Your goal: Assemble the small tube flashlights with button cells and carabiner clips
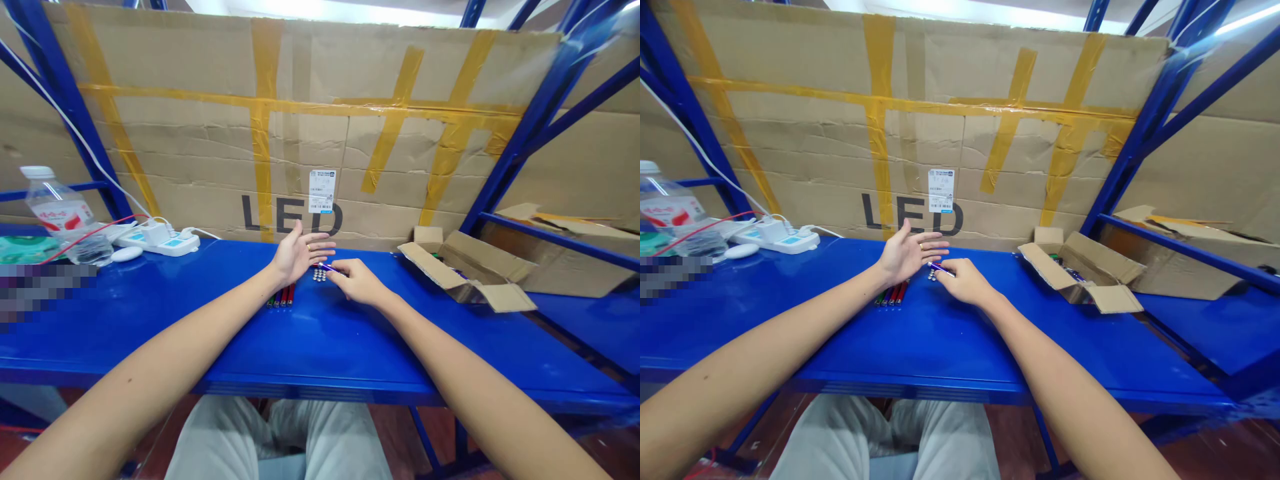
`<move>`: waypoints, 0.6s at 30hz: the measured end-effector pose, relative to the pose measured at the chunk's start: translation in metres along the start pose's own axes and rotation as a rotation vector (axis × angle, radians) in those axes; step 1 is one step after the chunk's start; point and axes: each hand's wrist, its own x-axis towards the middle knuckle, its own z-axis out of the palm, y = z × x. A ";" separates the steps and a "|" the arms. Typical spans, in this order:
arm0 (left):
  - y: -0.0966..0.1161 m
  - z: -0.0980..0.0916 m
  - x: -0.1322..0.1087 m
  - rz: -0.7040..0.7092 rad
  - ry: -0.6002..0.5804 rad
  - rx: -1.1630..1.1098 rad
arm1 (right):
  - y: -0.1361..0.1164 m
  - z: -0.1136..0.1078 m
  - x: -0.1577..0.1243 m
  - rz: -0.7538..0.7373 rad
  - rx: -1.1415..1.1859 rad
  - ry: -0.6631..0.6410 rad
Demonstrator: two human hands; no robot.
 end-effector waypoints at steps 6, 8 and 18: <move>0.000 0.002 -0.001 -0.018 -0.005 -0.006 | 0.000 -0.002 0.000 -0.005 -0.002 0.002; 0.000 0.002 0.000 -0.020 -0.007 -0.009 | 0.001 -0.002 0.001 -0.014 -0.019 -0.002; 0.001 0.002 0.000 -0.023 -0.013 -0.012 | 0.005 -0.003 0.003 -0.034 -0.074 -0.011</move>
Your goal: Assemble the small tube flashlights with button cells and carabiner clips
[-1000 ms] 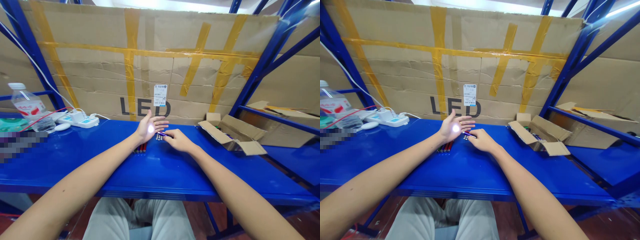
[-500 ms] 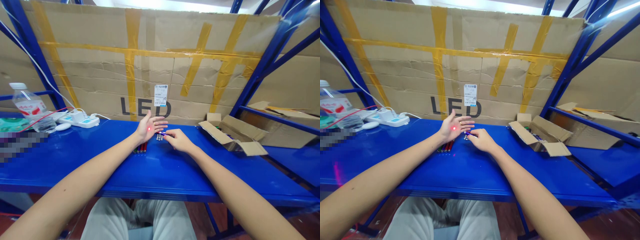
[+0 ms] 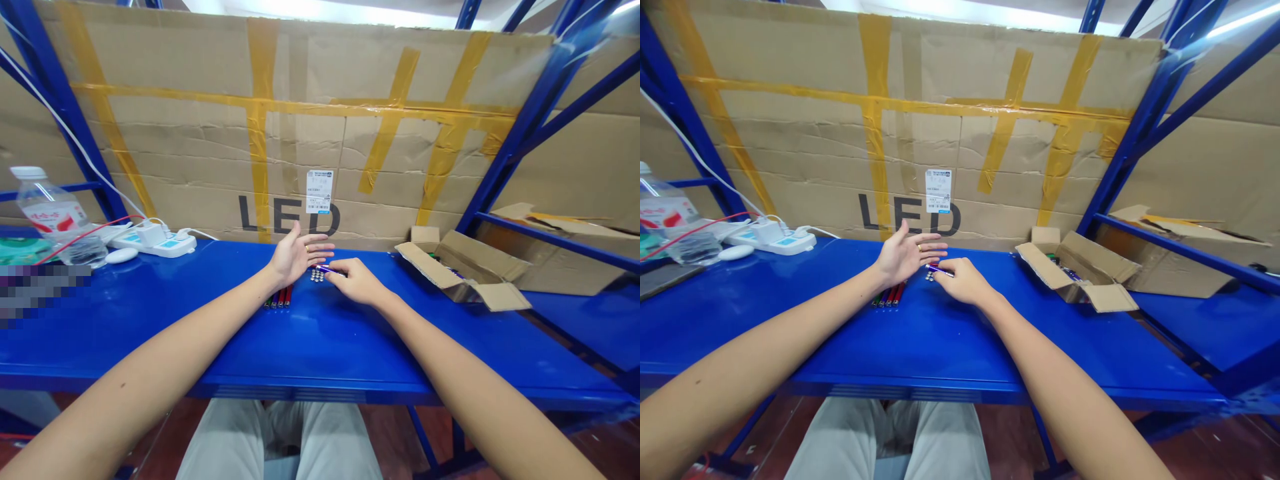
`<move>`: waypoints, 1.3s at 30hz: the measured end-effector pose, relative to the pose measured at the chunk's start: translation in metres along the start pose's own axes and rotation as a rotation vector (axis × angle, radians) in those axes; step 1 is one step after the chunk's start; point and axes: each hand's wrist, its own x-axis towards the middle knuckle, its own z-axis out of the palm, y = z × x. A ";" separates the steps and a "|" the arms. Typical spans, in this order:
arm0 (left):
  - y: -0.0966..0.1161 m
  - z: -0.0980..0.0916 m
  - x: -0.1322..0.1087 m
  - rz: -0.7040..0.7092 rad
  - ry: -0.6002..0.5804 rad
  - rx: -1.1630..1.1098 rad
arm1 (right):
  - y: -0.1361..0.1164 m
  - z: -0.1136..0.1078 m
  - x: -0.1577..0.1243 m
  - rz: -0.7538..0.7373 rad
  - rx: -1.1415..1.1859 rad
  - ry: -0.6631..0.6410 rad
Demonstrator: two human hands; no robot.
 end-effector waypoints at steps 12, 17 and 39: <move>0.000 0.000 -0.001 -0.003 0.002 0.010 | 0.002 -0.003 -0.001 -0.020 0.031 -0.012; 0.000 0.000 -0.001 0.003 -0.017 0.018 | 0.002 -0.002 -0.001 -0.017 -0.002 -0.023; -0.008 -0.033 0.027 0.213 0.117 1.090 | 0.061 -0.002 0.034 0.136 -0.104 0.117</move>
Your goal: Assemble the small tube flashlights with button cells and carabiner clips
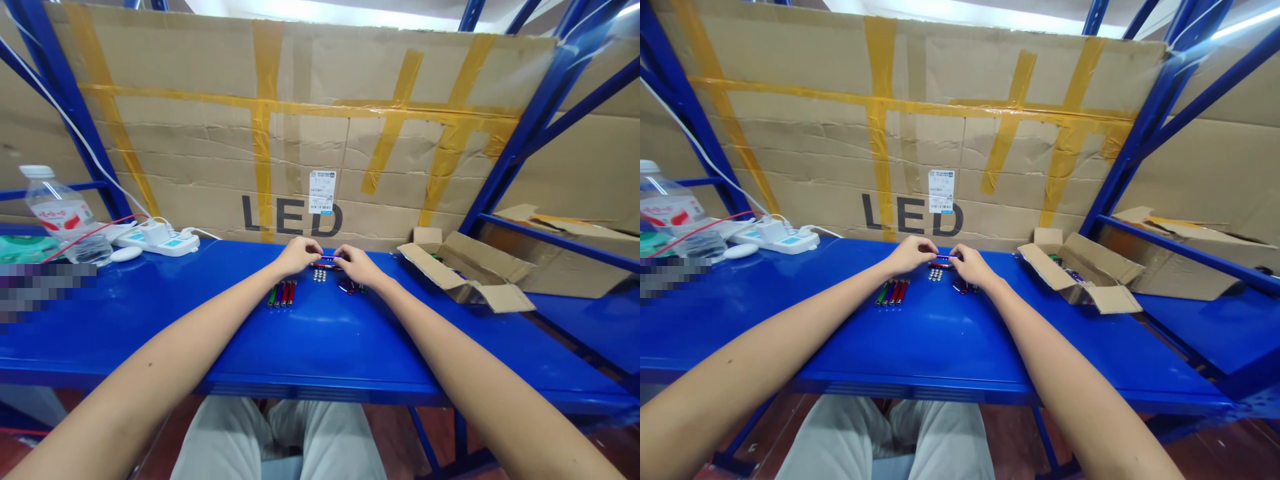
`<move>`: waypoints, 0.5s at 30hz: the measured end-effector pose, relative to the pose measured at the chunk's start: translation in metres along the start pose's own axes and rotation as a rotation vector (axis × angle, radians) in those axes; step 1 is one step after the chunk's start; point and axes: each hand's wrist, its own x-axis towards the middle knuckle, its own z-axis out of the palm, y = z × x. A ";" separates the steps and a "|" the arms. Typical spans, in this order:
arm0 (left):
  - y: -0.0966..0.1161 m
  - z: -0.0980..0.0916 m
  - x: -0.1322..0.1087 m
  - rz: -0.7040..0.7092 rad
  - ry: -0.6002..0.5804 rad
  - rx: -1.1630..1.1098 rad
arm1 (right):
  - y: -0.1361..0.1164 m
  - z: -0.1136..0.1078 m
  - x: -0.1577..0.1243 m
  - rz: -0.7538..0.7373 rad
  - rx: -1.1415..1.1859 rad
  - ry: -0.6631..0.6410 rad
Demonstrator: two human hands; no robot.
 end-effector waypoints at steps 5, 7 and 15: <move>-0.015 -0.004 0.014 -0.010 0.046 0.075 | 0.004 0.005 0.022 0.015 -0.001 -0.044; -0.022 -0.004 0.017 -0.024 0.055 0.075 | 0.004 0.007 0.028 0.035 0.000 -0.069; -0.031 -0.001 0.019 -0.105 -0.016 0.142 | 0.012 0.016 0.033 0.053 0.018 -0.143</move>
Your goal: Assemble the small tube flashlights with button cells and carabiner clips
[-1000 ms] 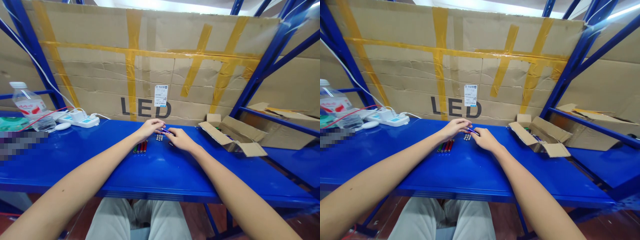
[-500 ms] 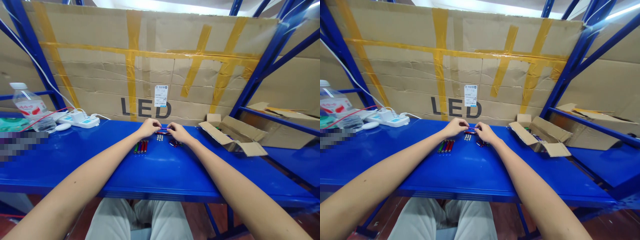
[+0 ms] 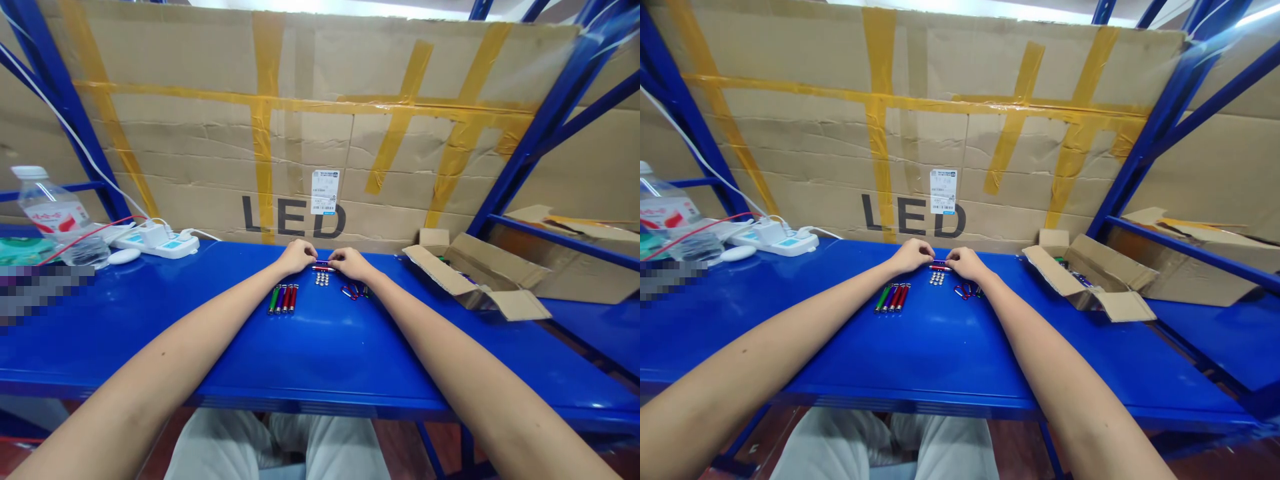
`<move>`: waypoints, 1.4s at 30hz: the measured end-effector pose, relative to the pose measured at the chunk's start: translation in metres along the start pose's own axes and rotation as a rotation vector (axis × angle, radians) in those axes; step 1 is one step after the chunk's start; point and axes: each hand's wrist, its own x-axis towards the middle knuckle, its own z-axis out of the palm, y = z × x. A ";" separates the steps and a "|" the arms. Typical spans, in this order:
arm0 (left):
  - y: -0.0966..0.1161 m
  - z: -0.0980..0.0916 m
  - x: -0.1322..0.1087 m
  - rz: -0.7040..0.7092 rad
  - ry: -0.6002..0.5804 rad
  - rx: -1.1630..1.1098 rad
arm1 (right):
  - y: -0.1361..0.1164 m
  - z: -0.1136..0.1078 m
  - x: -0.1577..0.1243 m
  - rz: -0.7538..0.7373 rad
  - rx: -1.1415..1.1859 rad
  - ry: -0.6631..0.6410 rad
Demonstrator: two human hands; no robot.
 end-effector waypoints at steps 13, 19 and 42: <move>-0.006 -0.001 0.000 -0.015 -0.049 -0.037 | 0.003 0.003 -0.001 -0.070 -0.074 -0.018; -0.005 -0.018 -0.007 -0.002 -0.014 -0.056 | -0.014 -0.006 -0.012 -0.137 -0.124 0.221; 0.029 -0.057 -0.040 -0.017 -0.590 0.208 | -0.110 0.013 -0.069 -0.401 -0.180 -0.423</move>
